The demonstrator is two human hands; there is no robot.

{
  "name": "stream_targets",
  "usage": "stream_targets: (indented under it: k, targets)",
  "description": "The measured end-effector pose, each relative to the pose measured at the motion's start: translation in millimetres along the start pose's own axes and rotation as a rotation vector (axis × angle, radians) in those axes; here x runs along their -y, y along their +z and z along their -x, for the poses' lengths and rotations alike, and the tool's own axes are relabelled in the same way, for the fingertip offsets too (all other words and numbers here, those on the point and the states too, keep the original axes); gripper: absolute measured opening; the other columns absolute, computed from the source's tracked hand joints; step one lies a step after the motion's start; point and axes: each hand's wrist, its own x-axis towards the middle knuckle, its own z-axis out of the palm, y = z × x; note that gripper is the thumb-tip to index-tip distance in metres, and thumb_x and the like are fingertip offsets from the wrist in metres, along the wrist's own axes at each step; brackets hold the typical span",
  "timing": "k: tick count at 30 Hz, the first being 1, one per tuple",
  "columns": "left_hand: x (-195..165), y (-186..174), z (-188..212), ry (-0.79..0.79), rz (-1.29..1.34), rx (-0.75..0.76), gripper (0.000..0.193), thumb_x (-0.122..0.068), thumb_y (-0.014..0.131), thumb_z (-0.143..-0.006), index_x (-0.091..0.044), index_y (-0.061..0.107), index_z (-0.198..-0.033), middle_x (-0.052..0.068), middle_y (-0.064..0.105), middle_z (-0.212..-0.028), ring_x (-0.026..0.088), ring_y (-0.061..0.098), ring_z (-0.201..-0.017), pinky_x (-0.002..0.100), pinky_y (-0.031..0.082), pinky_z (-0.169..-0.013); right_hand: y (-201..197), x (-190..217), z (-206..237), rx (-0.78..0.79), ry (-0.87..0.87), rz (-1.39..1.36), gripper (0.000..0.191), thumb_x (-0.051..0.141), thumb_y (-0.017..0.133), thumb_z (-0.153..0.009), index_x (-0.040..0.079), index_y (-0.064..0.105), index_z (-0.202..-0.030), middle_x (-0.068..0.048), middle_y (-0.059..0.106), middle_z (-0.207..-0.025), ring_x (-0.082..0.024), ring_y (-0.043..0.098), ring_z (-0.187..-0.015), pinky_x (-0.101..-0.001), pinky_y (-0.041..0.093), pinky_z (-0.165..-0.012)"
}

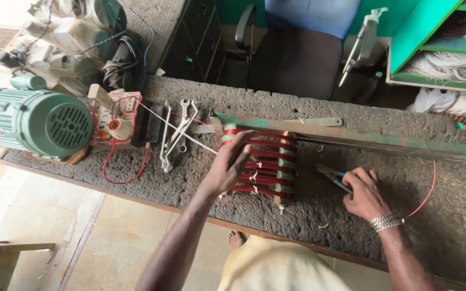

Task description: The person winds red enameled copper wire back and forth around a slotted coil former on a workbench, guiding the wire by hand and occasionally using pliers. They rotate and reposition the coil, tighten the windings, and tie the wound coil with white string.

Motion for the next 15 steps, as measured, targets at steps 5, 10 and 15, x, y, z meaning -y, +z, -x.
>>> stream_targets:
  k: [5,10,15]
  targets:
    - [-13.7,35.7,-16.8,0.024,-0.045,0.111,0.052,0.002,0.051,-0.097,-0.003,0.046,-0.149,0.027,0.068,-0.117,0.036,0.068,-0.111,0.042,0.054,-0.093,-16.5,49.7,-29.3,-0.245,-0.218,-0.245,0.043,0.023,0.087,-0.068,0.008,0.068,-0.104,-0.013,0.069,-0.119,-0.032,0.064,-0.112,-0.0459,0.049,-0.095]
    - [-30.9,49.2,-30.8,0.215,-0.110,0.126,0.044,0.004,0.053,-0.096,-0.002,0.045,-0.139,0.024,0.071,-0.112,0.042,0.071,-0.108,0.045,0.057,-0.086,-18.9,114.9,-72.2,-0.247,-0.240,-0.767,0.024,0.005,0.079,-0.085,0.003,0.070,-0.108,-0.009,0.076,-0.105,-0.019,0.076,-0.094,-0.0326,0.061,-0.082]
    - [-47.9,42.7,-21.9,0.171,-0.086,0.099,0.043,0.004,0.053,-0.092,-0.002,0.045,-0.134,0.022,0.070,-0.100,0.042,0.072,-0.101,0.044,0.056,-0.080,-22.6,123.7,-75.9,-0.249,-0.257,-0.840,0.009,0.002,0.074,-0.088,0.001,0.069,-0.095,-0.008,0.074,-0.094,-0.018,0.075,-0.088,-0.0309,0.060,-0.077]
